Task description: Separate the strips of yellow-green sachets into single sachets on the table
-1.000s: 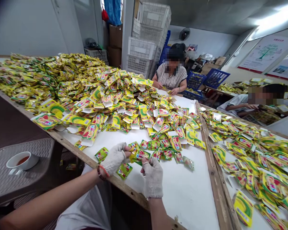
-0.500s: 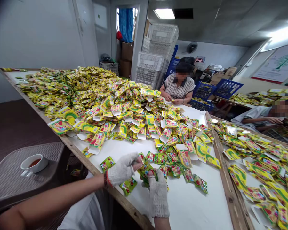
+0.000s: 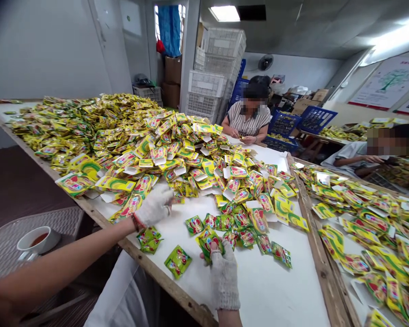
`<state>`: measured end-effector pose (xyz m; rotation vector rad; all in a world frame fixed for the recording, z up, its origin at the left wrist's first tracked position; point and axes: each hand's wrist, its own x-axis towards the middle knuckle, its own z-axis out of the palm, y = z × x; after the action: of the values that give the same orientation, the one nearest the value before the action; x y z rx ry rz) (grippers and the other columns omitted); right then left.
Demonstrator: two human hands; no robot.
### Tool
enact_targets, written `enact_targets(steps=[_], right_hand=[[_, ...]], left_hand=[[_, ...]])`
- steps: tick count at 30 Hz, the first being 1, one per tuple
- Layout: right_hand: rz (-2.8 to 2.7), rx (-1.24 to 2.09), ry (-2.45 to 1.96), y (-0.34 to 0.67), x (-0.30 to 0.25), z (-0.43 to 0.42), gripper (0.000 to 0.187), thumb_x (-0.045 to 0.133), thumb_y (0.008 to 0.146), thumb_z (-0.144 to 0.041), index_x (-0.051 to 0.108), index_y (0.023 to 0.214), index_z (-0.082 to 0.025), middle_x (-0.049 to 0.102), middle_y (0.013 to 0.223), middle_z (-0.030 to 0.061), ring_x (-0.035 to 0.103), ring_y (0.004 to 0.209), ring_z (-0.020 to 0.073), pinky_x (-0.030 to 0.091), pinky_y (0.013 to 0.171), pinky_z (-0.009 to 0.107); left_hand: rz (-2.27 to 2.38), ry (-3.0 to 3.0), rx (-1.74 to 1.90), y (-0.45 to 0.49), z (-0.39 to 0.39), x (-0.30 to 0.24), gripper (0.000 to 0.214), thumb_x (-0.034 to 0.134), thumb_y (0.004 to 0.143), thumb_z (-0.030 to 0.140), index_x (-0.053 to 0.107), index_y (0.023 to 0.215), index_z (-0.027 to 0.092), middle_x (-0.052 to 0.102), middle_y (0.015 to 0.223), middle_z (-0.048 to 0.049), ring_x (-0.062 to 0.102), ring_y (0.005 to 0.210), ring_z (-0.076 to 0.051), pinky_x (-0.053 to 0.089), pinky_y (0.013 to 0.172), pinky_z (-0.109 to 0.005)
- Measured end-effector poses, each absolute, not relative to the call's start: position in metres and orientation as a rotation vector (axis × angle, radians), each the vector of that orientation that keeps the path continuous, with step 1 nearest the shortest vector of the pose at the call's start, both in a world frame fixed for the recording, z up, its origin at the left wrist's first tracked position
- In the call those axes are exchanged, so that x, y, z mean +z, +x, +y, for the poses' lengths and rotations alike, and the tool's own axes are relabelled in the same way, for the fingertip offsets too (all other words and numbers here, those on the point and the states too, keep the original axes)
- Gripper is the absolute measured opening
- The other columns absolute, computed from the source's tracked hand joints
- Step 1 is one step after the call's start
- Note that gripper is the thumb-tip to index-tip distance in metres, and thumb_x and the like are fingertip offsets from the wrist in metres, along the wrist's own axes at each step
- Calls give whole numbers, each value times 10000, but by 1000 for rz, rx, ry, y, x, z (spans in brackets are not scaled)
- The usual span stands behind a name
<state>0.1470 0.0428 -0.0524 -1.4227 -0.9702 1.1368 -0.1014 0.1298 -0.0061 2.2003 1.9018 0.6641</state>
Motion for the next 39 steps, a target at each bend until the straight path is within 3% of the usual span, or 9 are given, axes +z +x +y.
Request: enact_targets(steps=[4,9,13,16,23,28,34,36,39], right_hand=[[-915,1179,-1399,148,-49,43,422,676,713,-502,552,964,-186,614,711,-23,587,475,121,397,380,201],[-906,1101,-1364,144,-39,44,431,665,732,-507,550,1013,-201,609,718,-35,553,478,103,429,417,207],[-1076,1115,-1368,151,-27,46,369,638,762,-485,565,984,-199,604,720,-20,553,507,118,430,428,221],[-1400,1096,-1448,161,-19,47,296,601,785,-456,619,911,-189,625,701,4,565,569,151,443,464,242],[-1694,627,-1561,158,-4,43,188,560,798,-363,645,758,-201,660,717,33,562,658,180,437,612,280],[-1775,844,-1492,165,-7,42,193,554,799,-352,665,797,-194,686,747,35,595,676,185,453,615,275],[-1612,722,-1567,165,-12,39,163,606,723,-333,695,805,-224,706,777,45,606,697,205,474,649,300],[-1516,868,-1550,162,-11,37,229,602,730,-381,681,866,-215,695,746,33,586,601,179,471,574,285],[-1372,1012,-1566,159,-9,34,230,589,727,-424,648,760,-203,635,618,-3,515,465,135,422,457,251]], left_hand=[[1692,2402,297,-89,107,-21,330,633,683,336,534,967,200,586,1017,-78,569,927,-248,433,820,-356],[1585,2489,267,-79,102,-10,544,659,641,239,472,1151,209,513,1173,-94,512,1059,-264,423,876,-363],[1413,2523,325,-66,88,6,519,685,656,289,480,1127,218,498,1128,-75,516,982,-245,442,812,-343],[1317,2586,339,-57,76,14,480,651,662,223,479,1110,213,495,1093,-69,505,930,-230,441,780,-336],[1287,2665,354,-38,63,8,545,579,627,134,466,1153,224,490,1089,-70,479,930,-244,436,756,-354],[1238,2589,465,-34,61,-3,552,532,614,94,474,1150,212,489,1086,-71,474,963,-232,438,789,-338],[1223,2637,474,-28,59,-4,546,522,632,92,477,1164,207,487,1119,-90,449,1004,-252,429,852,-382],[1257,2627,494,-27,59,-4,556,517,644,93,468,1187,205,483,1120,-92,449,1005,-252,434,838,-379],[1245,2635,483,-26,59,-3,581,524,659,107,447,1226,209,483,1120,-91,452,994,-251,438,826,-377]])
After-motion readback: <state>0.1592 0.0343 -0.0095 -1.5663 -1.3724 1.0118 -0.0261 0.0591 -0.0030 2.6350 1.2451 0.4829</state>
